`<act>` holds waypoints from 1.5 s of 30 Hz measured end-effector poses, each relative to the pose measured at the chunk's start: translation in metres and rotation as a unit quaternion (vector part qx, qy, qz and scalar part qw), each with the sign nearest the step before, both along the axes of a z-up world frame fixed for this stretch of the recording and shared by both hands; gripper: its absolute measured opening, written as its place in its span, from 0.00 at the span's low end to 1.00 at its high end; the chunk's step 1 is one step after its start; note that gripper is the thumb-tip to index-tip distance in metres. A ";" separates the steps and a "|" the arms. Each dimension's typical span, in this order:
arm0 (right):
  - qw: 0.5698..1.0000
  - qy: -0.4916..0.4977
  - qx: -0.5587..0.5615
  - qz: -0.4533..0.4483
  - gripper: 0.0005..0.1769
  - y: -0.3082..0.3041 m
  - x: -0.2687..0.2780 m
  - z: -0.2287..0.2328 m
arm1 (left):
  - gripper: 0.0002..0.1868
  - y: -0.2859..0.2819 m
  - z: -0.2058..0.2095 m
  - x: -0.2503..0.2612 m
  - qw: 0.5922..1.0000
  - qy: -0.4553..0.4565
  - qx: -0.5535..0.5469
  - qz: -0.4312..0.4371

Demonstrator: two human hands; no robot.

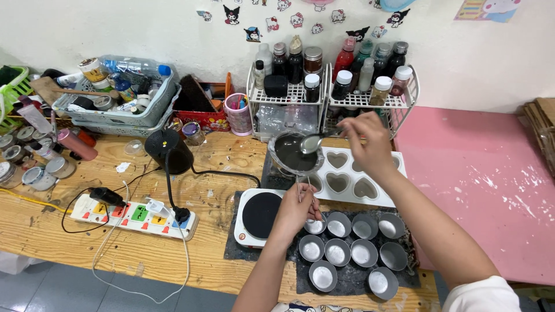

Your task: The recorder uses a spoon to transfer liquid wax from a small pot into small circular molds and then prepares wicks.

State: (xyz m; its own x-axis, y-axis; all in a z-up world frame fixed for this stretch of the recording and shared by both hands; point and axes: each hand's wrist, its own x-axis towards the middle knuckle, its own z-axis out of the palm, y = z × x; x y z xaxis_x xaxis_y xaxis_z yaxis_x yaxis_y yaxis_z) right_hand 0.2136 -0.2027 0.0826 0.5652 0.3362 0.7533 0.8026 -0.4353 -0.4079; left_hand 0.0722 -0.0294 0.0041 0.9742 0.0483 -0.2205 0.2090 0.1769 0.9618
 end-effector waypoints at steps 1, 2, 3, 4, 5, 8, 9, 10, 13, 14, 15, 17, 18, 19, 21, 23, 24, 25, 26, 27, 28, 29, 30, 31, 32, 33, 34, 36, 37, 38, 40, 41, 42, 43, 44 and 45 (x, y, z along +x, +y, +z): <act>1.000 0.000 0.000 -0.001 0.08 0.000 -0.003 -0.001 | 0.09 -0.004 -0.008 0.001 1.000 0.000 0.000 -0.001; 0.999 -0.028 -0.028 0.006 0.07 0.001 -0.006 -0.002 | 0.09 -0.009 -0.015 0.002 1.000 -0.010 -0.018 -0.008; 0.997 -0.056 -0.056 0.013 0.06 0.001 -0.009 -0.004 | 0.09 -0.013 -0.023 0.003 0.999 -0.020 -0.037 -0.015; 0.997 -0.057 -0.056 0.012 0.06 0.000 -0.009 -0.008 | 0.09 -0.017 -0.026 0.003 0.999 -0.020 -0.037 -0.016; 0.998 -0.040 -0.049 0.024 0.06 -0.001 -0.009 -0.011 | 0.09 -0.020 -0.028 0.003 0.999 -0.015 -0.048 -0.020; 0.999 0.022 -0.025 0.021 0.07 -0.006 -0.008 -0.023 | 0.09 -0.029 -0.030 0.002 0.998 -0.015 -0.062 -0.027; 0.998 0.067 -0.008 0.008 0.07 -0.008 -0.007 -0.027 | 0.09 -0.032 -0.031 0.002 0.997 -0.020 -0.066 -0.027; 0.998 0.067 -0.008 0.007 0.07 -0.009 -0.006 -0.028 | 0.09 -0.034 -0.033 0.002 0.997 -0.020 -0.066 -0.027; 0.970 0.236 0.041 -0.042 0.10 -0.019 0.004 -0.041 | 0.10 -0.042 -0.039 0.003 0.997 -0.020 -0.063 -0.030; 0.959 0.272 0.075 -0.014 0.11 -0.024 0.013 -0.052 | 0.09 -0.044 -0.041 0.004 0.997 -0.023 -0.071 -0.031; 0.945 0.308 0.108 0.014 0.12 -0.028 0.023 -0.063 | 0.09 -0.046 -0.042 0.004 0.996 -0.026 -0.078 -0.032; 0.940 0.320 0.114 0.010 0.13 -0.031 0.023 -0.058 | 0.09 -0.048 -0.043 0.004 0.997 -0.024 -0.072 -0.033; 0.935 0.334 0.120 0.007 0.13 -0.032 0.022 -0.056 | 0.09 -0.049 -0.044 0.003 0.997 -0.020 -0.067 -0.034; 0.935 0.334 0.120 0.007 0.13 -0.033 0.023 -0.054 | 0.09 -0.049 -0.041 0.002 0.997 -0.019 -0.067 -0.034; 0.935 0.334 0.122 0.011 0.12 -0.034 0.025 -0.048 | 0.10 -0.047 -0.034 -0.001 0.998 -0.007 -0.049 -0.036; 0.938 0.327 0.115 0.002 0.13 -0.033 0.027 -0.043 | 0.10 -0.046 -0.037 -0.001 0.998 -0.008 -0.047 -0.032; 0.941 0.319 0.110 -0.007 0.13 -0.032 0.028 -0.041 | 0.09 -0.045 -0.038 0.000 0.999 -0.009 -0.045 -0.027; 0.941 0.319 0.110 -0.007 0.13 -0.032 0.030 -0.041 | 0.09 -0.043 -0.039 0.000 0.999 -0.010 -0.045 -0.027; 0.943 0.313 0.115 -0.002 0.13 -0.031 0.032 -0.040 | 0.09 -0.041 -0.039 0.000 0.998 -0.014 -0.053 -0.021; 0.944 0.307 0.120 0.002 0.13 -0.031 0.034 -0.040 | 0.09 -0.038 -0.039 0.000 0.998 -0.019 -0.061 -0.016; 0.944 0.307 0.120 0.003 0.13 -0.030 0.036 -0.038 | 0.09 -0.034 -0.040 0.001 0.998 -0.019 -0.060 -0.016; 0.945 0.305 0.121 -0.001 0.13 -0.029 0.037 -0.035 | 0.09 -0.030 -0.040 0.003 0.999 -0.017 -0.040 -0.012; 0.945 0.303 0.123 -0.005 0.13 -0.028 0.039 -0.033 | 0.09 -0.026 -0.040 0.003 1.000 -0.013 -0.019 -0.009; 0.945 0.304 0.123 -0.004 0.13 -0.027 0.042 -0.033 | 0.09 -0.022 -0.040 0.004 1.000 -0.013 -0.019 -0.008; 0.942 0.307 0.135 0.004 0.13 -0.026 0.044 -0.033 | 0.09 -0.016 -0.039 0.004 1.000 -0.016 -0.022 -0.001; 0.939 0.310 0.147 0.012 0.13 -0.025 0.047 -0.033 | 0.09 -0.011 -0.039 0.005 0.999 -0.018 -0.026 0.006; 0.939 0.311 0.147 0.013 0.13 -0.024 0.048 -0.032 | 0.09 -0.006 -0.041 0.006 0.999 -0.018 -0.026 0.007; 0.946 0.290 0.142 -0.008 0.13 -0.020 0.051 -0.029 | 0.10 0.004 -0.043 0.009 0.999 -0.017 -0.025 0.033; 0.946 0.291 0.143 -0.007 0.13 -0.019 0.051 -0.028 | 0.10 0.010 -0.043 0.010 0.999 -0.017 -0.024 0.033; 0.948 0.286 0.138 -0.022 0.13 -0.016 0.051 -0.026 | 0.10 0.017 -0.044 0.011 0.999 -0.021 -0.016 0.040; 0.950 0.282 0.133 -0.034 0.13 -0.014 0.055 -0.032 | 0.10 0.028 -0.041 0.012 0.999 -0.025 -0.008 0.048; 0.953 0.270 0.128 -0.041 0.13 -0.014 0.059 -0.038 | 0.10 0.033 -0.037 0.011 0.998 -0.031 0.001 0.059; 0.957 0.259 0.123 -0.048 0.12 -0.013 0.062 -0.045 | 0.10 0.038 -0.034 0.009 0.997 -0.037 0.010 0.070; 0.957 0.260 0.122 -0.047 0.12 -0.012 0.062 -0.051 | 0.10 0.041 -0.031 0.009 0.997 -0.037 0.010 0.072; 0.974 0.197 0.082 -0.075 0.12 -0.010 0.061 -0.058 | 0.10 0.044 -0.028 0.008 0.996 -0.038 0.009 0.075; 0.985 0.133 0.041 -0.103 0.11 -0.009 0.060 -0.065 | 0.10 0.047 -0.026 0.007 0.996 -0.039 0.007 0.079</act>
